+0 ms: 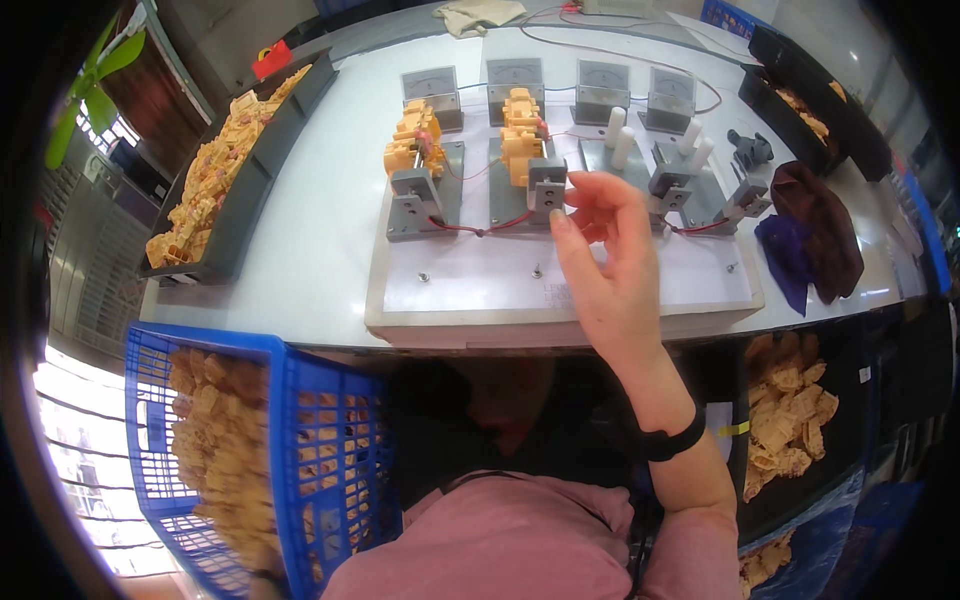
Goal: The recorder is testing yellow plastic electrical components using a testing rig with analog meters.
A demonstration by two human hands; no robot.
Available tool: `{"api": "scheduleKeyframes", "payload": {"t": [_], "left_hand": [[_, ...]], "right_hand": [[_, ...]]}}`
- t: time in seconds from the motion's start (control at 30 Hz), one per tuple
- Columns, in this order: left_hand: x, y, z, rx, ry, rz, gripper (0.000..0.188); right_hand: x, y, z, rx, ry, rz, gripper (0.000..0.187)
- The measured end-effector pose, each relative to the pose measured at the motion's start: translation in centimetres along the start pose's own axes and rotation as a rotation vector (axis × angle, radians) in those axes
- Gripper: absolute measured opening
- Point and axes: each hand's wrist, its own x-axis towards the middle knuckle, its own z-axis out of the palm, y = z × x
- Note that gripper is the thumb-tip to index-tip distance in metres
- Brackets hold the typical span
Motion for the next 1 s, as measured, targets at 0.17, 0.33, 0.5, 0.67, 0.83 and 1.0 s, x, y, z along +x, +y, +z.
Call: {"api": "scheduleKeyframes", "payload": {"t": [0.17, 0.33, 0.5, 0.67, 0.83, 1.0], "left_hand": [[-0.1, -1.6, -0.3, -0.594, 0.306, -0.111, 0.025], [2.5, -4.9, -2.7, -0.949, 0.172, 0.087, 0.029], [2.7, -4.7, -6.2, -1.183, 0.042, 0.142, 0.028], [1.4, -0.8, -13.5, -1.559, -0.1, 0.24, 0.034], [-5.3, 10.8, -27.0, -1.841, -0.182, 0.893, 0.052], [-17.9, 22.7, -37.8, -1.885, -0.447, 1.351, 0.064]], "right_hand": [[0.0, 0.1, -0.2, 0.068, 0.007, -0.003, 0.035], [-0.1, 0.0, -0.4, 0.097, 0.001, -0.002, 0.035], [-0.2, -0.1, -0.5, 0.11, 0.006, -0.031, 0.035], [-0.3, 0.0, -0.8, 0.126, 0.002, -0.053, 0.036], [-0.4, 0.4, -0.9, 0.201, 0.032, -0.005, 0.033], [-0.3, -0.8, -3.8, 0.107, 0.188, -0.088, 0.034]]}}
